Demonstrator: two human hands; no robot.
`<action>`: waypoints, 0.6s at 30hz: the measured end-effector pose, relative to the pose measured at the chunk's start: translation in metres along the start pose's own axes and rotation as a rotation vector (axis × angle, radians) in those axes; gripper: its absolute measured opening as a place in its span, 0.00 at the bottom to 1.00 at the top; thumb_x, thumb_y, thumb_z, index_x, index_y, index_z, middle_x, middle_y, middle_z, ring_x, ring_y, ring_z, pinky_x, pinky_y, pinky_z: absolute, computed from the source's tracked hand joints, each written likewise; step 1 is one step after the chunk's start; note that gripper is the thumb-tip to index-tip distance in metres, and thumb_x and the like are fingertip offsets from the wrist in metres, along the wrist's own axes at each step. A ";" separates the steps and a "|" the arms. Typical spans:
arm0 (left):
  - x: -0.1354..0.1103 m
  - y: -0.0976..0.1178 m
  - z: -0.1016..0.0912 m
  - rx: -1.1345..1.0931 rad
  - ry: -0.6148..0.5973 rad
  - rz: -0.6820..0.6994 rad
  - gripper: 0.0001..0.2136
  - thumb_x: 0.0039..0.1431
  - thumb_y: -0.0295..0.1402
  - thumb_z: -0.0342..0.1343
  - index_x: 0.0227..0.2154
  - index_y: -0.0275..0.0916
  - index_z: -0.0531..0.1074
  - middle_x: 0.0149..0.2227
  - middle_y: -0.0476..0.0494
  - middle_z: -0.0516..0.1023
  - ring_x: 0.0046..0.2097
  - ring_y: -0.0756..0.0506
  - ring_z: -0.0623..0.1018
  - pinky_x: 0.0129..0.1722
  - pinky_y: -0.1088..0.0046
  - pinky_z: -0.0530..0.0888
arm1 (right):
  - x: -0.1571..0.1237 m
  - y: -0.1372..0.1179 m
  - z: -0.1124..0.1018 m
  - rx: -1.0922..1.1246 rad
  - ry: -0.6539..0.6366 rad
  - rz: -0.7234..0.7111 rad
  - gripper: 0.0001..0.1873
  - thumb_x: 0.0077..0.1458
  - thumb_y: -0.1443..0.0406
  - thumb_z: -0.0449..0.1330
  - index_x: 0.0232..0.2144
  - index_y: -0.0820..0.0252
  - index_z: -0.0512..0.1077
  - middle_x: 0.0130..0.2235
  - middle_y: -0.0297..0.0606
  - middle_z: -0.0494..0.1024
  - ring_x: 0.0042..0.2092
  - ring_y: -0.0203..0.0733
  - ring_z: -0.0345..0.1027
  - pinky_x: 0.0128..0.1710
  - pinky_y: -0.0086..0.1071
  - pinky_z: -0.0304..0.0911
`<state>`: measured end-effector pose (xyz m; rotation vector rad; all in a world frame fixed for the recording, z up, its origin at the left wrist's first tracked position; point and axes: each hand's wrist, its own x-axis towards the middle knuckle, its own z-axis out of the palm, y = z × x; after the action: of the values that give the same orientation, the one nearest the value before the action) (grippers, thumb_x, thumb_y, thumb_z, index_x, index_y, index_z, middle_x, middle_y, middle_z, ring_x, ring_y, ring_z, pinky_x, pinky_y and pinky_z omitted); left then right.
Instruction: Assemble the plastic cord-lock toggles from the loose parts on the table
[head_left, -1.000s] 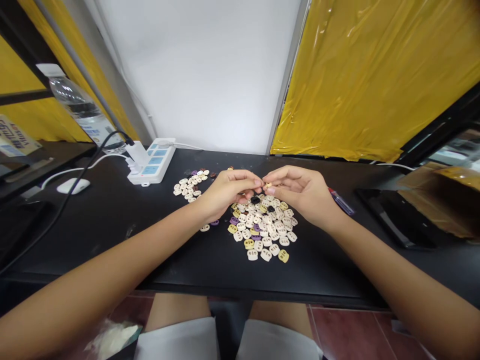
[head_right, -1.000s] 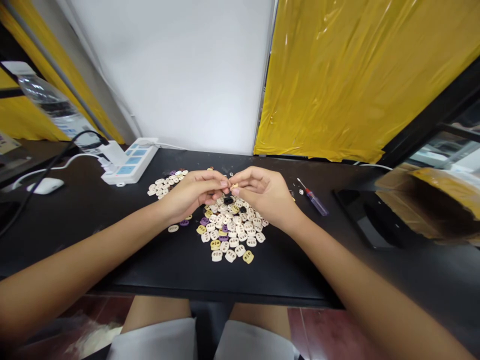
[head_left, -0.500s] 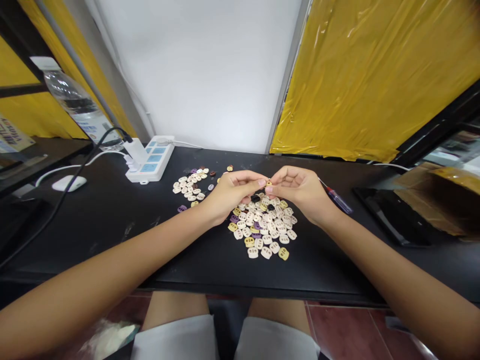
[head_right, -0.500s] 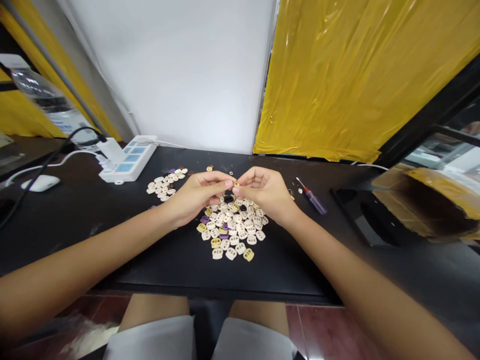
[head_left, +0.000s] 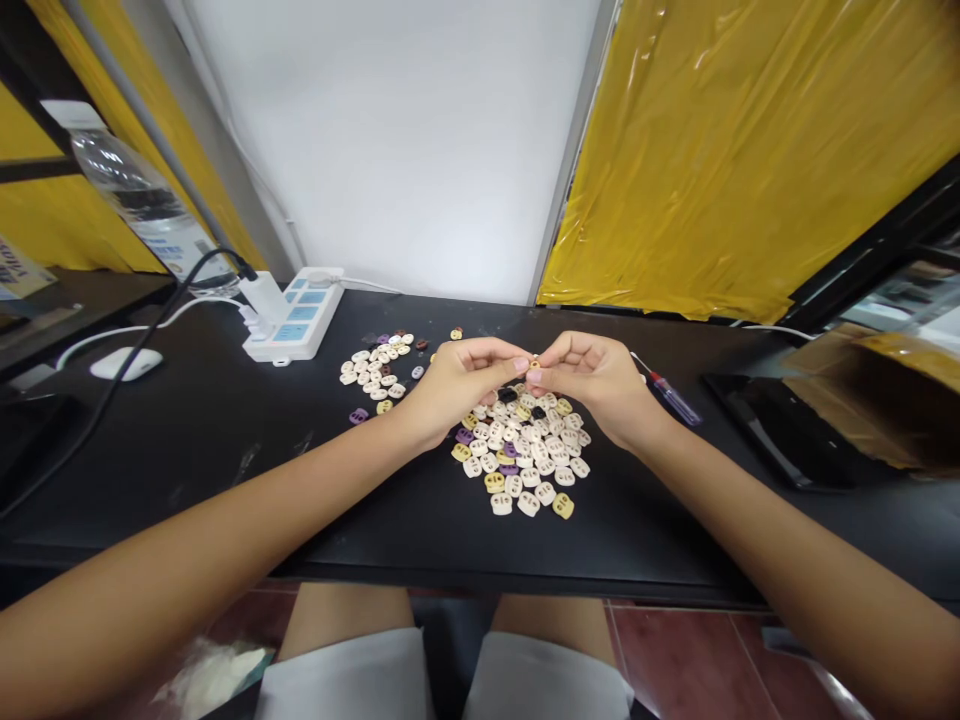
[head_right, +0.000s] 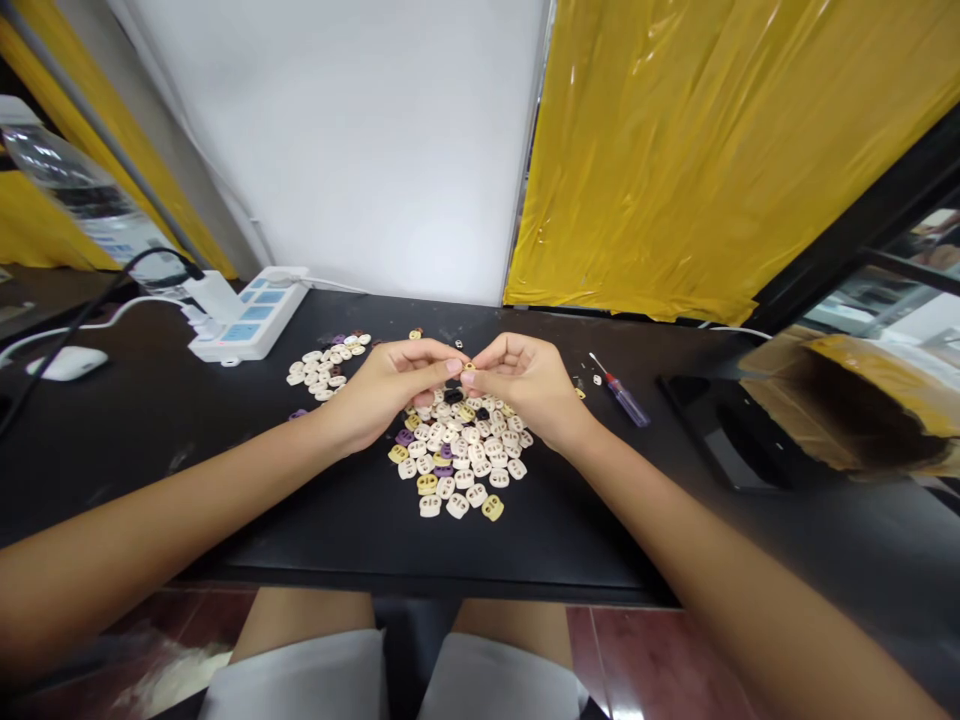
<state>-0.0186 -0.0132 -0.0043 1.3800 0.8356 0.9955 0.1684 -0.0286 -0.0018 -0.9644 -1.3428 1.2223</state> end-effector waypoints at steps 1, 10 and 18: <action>0.000 0.000 0.000 0.020 0.005 0.016 0.09 0.53 0.38 0.69 0.34 0.38 0.83 0.27 0.47 0.76 0.26 0.54 0.64 0.24 0.76 0.59 | 0.000 0.000 0.000 0.003 -0.001 0.000 0.20 0.30 0.64 0.82 0.23 0.59 0.75 0.25 0.35 0.81 0.27 0.37 0.75 0.30 0.32 0.73; 0.000 -0.002 0.000 0.025 0.019 0.044 0.08 0.54 0.37 0.68 0.33 0.38 0.83 0.24 0.48 0.76 0.24 0.54 0.63 0.23 0.76 0.59 | 0.001 0.001 -0.001 -0.007 -0.006 -0.012 0.20 0.31 0.64 0.82 0.23 0.59 0.75 0.25 0.35 0.81 0.28 0.38 0.76 0.31 0.33 0.74; 0.002 0.001 -0.001 0.135 0.027 0.199 0.06 0.52 0.32 0.69 0.31 0.36 0.84 0.28 0.46 0.82 0.25 0.53 0.70 0.23 0.77 0.64 | 0.001 0.004 0.000 0.009 -0.005 0.003 0.20 0.30 0.65 0.82 0.23 0.60 0.75 0.24 0.36 0.81 0.26 0.37 0.75 0.28 0.31 0.72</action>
<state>-0.0186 -0.0107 -0.0033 1.5913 0.8089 1.1286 0.1679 -0.0269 -0.0057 -0.9583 -1.3389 1.2331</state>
